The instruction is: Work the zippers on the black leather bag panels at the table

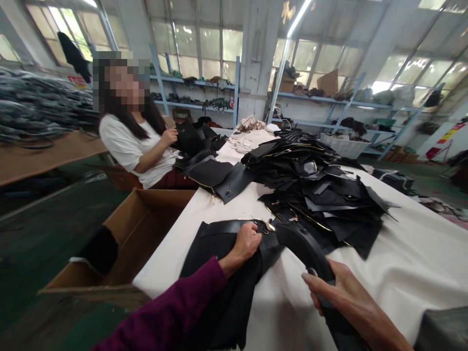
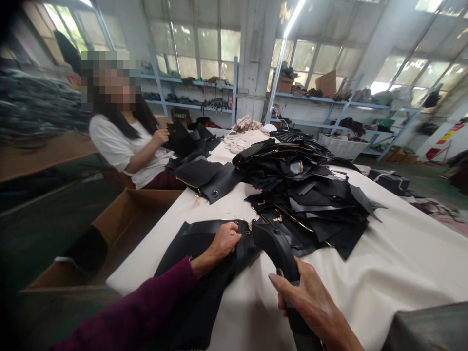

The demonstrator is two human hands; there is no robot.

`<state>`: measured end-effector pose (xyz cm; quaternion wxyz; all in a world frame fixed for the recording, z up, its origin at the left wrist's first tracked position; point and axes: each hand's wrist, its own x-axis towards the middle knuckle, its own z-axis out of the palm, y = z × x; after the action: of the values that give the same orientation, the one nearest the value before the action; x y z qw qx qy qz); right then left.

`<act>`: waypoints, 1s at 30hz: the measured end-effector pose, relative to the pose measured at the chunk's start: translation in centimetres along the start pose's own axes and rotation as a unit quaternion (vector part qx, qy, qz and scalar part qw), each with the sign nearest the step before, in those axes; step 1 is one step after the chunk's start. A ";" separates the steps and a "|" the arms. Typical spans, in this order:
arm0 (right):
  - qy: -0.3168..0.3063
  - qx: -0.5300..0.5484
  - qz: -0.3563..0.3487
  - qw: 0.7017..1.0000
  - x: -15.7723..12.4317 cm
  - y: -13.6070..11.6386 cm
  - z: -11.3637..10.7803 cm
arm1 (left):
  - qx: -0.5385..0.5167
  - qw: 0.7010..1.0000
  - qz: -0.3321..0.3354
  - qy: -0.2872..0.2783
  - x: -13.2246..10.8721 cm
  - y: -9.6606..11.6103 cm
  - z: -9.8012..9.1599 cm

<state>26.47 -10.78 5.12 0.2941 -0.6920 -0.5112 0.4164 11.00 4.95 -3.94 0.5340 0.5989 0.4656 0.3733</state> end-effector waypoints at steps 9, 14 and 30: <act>-0.066 0.021 -0.039 0.997 1.0 -1.1 1.2 | -0.158 0.985 0.073 -0.002 -2.5 -0.1 0.0; -0.044 0.029 -0.051 0.997 2.3 -3.5 1.0 | -0.201 0.976 0.075 -0.051 -3.2 0.2 0.0; -0.047 0.038 -0.051 0.997 1.8 -3.5 0.7 | -0.170 0.983 0.047 -0.056 -4.0 0.4 0.0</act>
<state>24.44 -8.02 7.22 0.3165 -0.6331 -0.5428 0.4520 9.88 1.12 -3.38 0.6352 0.5405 0.3357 0.4379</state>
